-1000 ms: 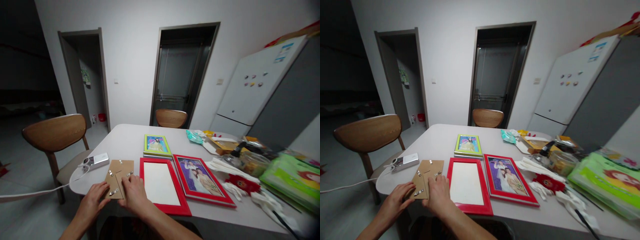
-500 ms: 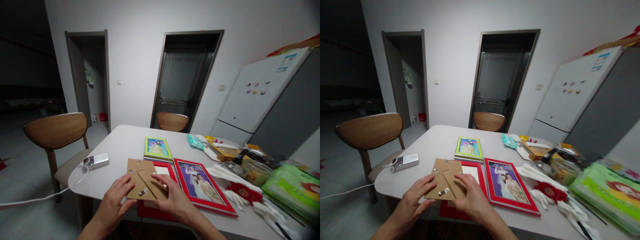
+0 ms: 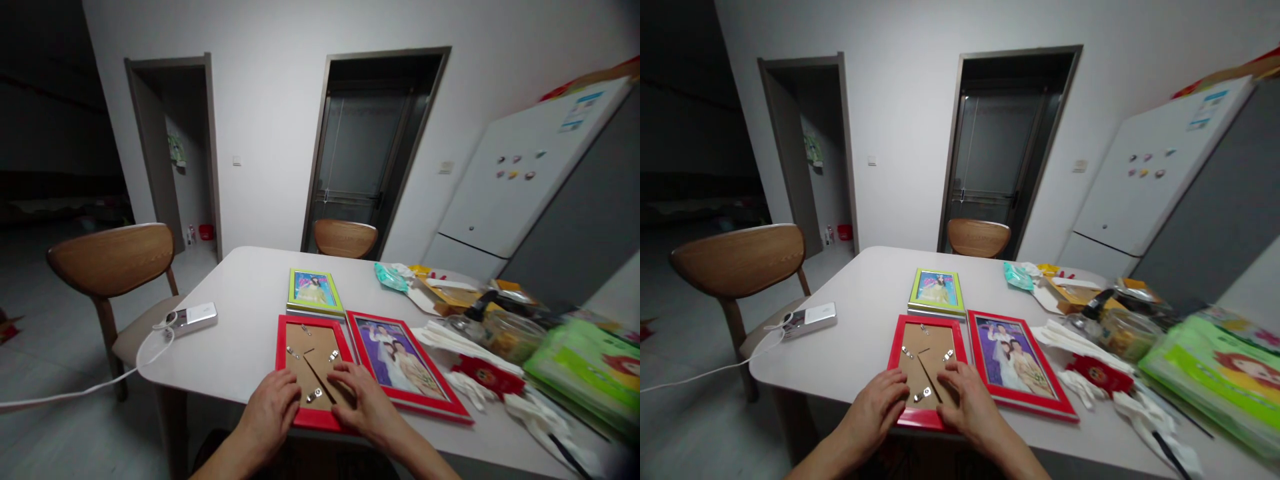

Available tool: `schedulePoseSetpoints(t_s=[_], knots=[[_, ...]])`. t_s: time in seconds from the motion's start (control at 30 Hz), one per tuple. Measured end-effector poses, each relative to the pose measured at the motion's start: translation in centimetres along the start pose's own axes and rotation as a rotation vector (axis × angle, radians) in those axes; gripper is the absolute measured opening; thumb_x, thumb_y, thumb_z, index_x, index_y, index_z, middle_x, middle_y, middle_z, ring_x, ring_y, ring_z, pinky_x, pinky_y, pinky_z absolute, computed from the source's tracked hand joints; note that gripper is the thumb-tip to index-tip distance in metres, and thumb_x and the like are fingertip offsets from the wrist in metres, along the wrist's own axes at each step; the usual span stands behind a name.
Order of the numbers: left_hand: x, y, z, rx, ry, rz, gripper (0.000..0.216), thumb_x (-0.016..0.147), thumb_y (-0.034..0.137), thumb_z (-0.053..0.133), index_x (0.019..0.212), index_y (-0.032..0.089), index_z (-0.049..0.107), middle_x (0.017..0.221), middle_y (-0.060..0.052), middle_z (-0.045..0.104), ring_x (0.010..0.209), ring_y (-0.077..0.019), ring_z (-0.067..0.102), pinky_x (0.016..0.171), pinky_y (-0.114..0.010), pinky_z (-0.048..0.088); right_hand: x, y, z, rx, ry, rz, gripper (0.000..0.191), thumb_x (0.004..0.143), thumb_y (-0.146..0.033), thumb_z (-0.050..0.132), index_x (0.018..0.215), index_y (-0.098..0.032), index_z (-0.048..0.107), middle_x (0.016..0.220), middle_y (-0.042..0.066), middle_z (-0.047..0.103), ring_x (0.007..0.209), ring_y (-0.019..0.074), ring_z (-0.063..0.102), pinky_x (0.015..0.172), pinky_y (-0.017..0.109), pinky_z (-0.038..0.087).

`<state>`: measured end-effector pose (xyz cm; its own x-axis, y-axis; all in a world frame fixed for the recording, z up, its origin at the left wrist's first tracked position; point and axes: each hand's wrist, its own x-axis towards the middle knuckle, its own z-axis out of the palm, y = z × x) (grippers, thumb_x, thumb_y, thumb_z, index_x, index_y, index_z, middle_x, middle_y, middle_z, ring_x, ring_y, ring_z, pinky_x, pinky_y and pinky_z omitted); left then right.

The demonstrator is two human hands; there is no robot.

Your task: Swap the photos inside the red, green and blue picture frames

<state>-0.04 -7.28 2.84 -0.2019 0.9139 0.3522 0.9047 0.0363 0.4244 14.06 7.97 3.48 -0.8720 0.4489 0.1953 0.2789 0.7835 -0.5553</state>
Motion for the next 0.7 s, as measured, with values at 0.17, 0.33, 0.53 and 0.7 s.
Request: schedulePoseSetpoints(t_s=[0.17, 0.33, 0.53, 0.7], knots=[[-0.1, 0.2, -0.2, -0.012, -0.076, -0.020, 0.040, 0.066, 0.031, 0.061, 0.102, 0.016, 0.052, 0.115, -0.010, 0.052, 0.108, -0.0225, 0.044, 0.096, -0.042, 0.029, -0.3, 0.5, 0.8, -0.095, 0.051, -0.098, 0.026, 0.065, -0.021, 0.052, 0.090, -0.019, 0.062, 0.101, 0.009, 0.053, 0.095, 0.0201, 0.048, 0.084, 0.034, 0.036], [-0.1, 0.2, -0.1, 0.004, -0.111, -0.040, 0.036, 0.061, 0.035, 0.065, 0.092, 0.018, 0.054, 0.116, -0.009, 0.051, 0.109, -0.0227, 0.043, 0.097, -0.044, 0.025, 0.6, 0.5, 0.4, -0.222, 0.085, -0.078, 0.024, 0.075, -0.024, 0.044, 0.093, -0.019, 0.059, 0.101, 0.007, 0.052, 0.093, 0.0182, 0.046, 0.082, 0.031, 0.035], [-0.3, 0.1, 0.2, 0.037, -0.085, -0.030, 0.028, 0.063, 0.032, 0.064, 0.084, 0.018, 0.053, 0.116, -0.009, 0.051, 0.108, -0.0227, 0.044, 0.095, -0.044, 0.025, 2.8, 0.8, 0.6, -0.451, 0.150, 0.055, 0.023, 0.078, -0.023, 0.039, 0.087, -0.016, 0.058, 0.092, 0.009, 0.051, 0.086, 0.0193, 0.044, 0.077, 0.031, 0.033], [-0.3, 0.3, 0.3, 0.056, -0.074, -0.039, 0.030, 0.064, 0.033, 0.064, 0.086, 0.018, 0.053, 0.116, -0.010, 0.051, 0.108, -0.0232, 0.044, 0.094, -0.045, 0.026, 3.0, 1.0, 0.4, -0.421, 0.125, 0.041, 0.026, 0.079, -0.021, 0.035, 0.070, -0.013, 0.059, 0.084, 0.010, 0.051, 0.083, 0.0186, 0.044, 0.078, 0.029, 0.032]])
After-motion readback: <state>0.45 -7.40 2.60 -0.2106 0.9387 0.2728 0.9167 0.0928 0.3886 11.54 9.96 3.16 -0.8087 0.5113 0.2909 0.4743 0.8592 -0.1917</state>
